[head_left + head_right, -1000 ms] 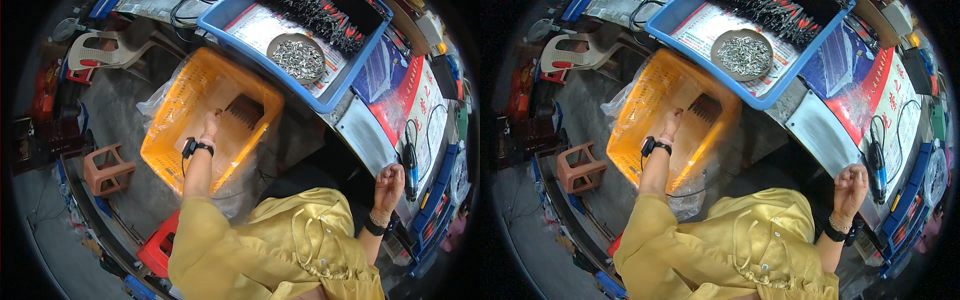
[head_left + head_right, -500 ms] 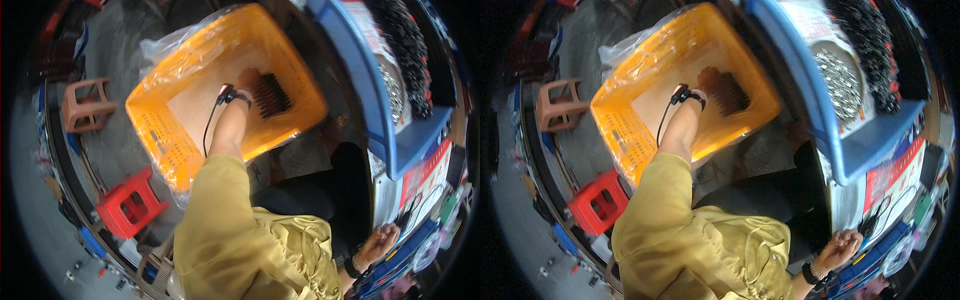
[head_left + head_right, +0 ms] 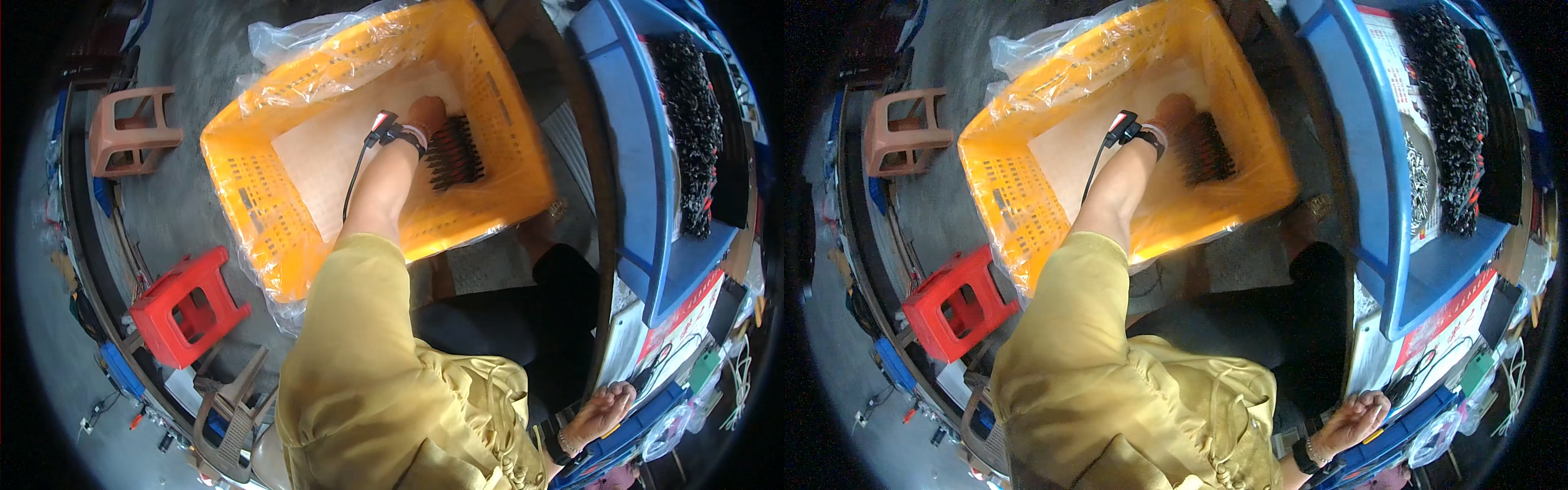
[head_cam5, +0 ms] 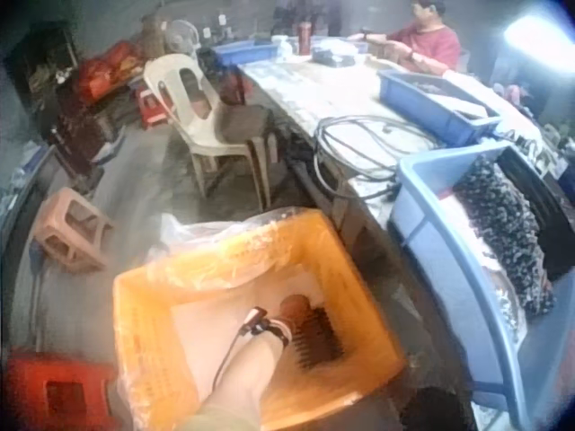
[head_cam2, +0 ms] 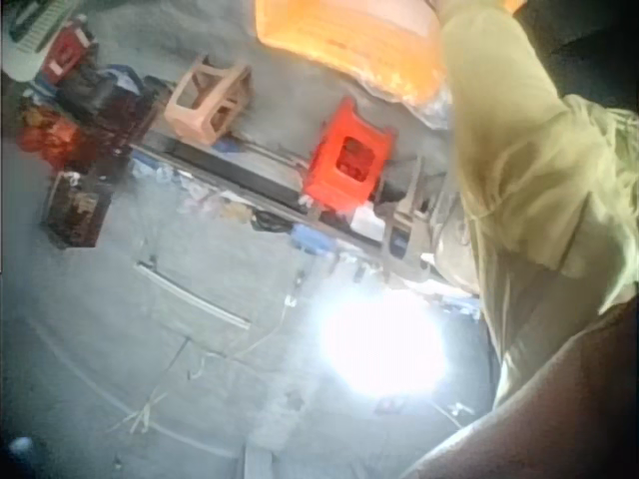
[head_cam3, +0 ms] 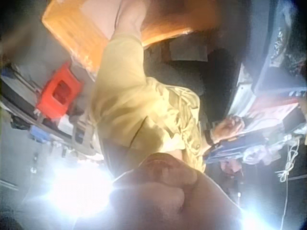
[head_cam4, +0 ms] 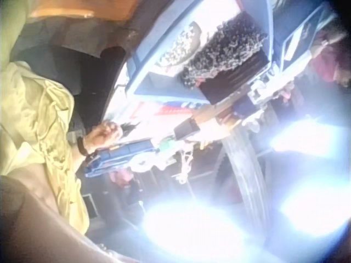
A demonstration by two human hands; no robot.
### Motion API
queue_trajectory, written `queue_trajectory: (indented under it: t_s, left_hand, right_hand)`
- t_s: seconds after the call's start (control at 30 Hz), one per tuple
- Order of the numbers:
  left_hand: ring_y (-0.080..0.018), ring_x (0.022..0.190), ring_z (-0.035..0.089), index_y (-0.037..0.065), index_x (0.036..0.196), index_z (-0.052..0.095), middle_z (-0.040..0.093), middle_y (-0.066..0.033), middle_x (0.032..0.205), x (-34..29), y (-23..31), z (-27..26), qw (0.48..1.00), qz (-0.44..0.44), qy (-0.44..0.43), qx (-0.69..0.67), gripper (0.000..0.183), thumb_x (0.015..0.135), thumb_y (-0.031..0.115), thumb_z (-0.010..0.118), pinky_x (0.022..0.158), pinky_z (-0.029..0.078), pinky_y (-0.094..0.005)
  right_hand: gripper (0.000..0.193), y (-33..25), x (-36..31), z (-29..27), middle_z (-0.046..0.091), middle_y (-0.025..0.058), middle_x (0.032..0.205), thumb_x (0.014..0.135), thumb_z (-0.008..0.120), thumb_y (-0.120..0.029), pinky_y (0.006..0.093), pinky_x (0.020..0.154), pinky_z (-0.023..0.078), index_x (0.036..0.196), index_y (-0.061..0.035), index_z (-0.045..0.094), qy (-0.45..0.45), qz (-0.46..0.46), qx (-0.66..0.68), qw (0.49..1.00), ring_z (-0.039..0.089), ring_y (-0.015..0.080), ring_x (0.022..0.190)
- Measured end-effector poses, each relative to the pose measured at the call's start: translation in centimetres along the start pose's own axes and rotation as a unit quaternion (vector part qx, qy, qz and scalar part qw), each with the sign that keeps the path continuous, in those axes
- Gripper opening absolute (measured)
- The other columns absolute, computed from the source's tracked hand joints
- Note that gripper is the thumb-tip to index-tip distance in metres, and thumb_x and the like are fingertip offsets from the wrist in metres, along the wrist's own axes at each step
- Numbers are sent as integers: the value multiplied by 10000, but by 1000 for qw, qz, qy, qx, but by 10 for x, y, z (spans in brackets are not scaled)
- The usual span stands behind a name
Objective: The person repeatedly picks small black electronic components from a yellow basket, uses a rotary tool to grind or shape them, and then uses pliers to trim or adjust them. The person places the finished components back into the basket and repeats the process.
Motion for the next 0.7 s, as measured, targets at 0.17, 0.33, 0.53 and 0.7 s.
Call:
queue_trajectory:
  t_s: [0.17,0.33,0.53,0.7]
  left_hand:
    - [-394,932,661,29,918,720,696,-211,940,4,-3,3,997,53,-15,-46,247,873,179,529,804,526,-466]
    - [-383,909,661,35,877,708,690,-212,967,2,-9,-16,992,121,40,-3,252,874,224,541,787,528,-457]
    - [-318,744,684,29,895,715,704,-155,790,-86,3,-153,955,117,133,-238,221,916,182,556,619,530,-384]
    - [-125,897,613,-64,1106,628,658,-57,974,-223,111,-282,848,102,-118,-506,235,942,101,591,817,503,-270]
  right_hand:
    - [130,1,-2,-1,502,59,883,1019,483,-129,216,627,424,1039,-5,518,15,-12,-26,999,462,87,714]
    - [118,3,-2,4,541,59,870,1001,515,-101,236,645,436,1077,-17,547,5,-2,30,1000,500,95,710]
    - [114,6,-3,4,590,82,849,988,517,-98,267,668,504,1035,-1,554,9,5,69,998,553,129,691]
    - [114,9,-4,6,656,128,918,981,525,-75,259,672,534,1029,10,583,-5,44,87,995,634,141,727]
Point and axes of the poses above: each hand's wrist, its own x-axis towards the middle knuckle, its own z-axis out of the palm, y = z × x, the point moved 6 cm from there along x, towards the middle knuckle
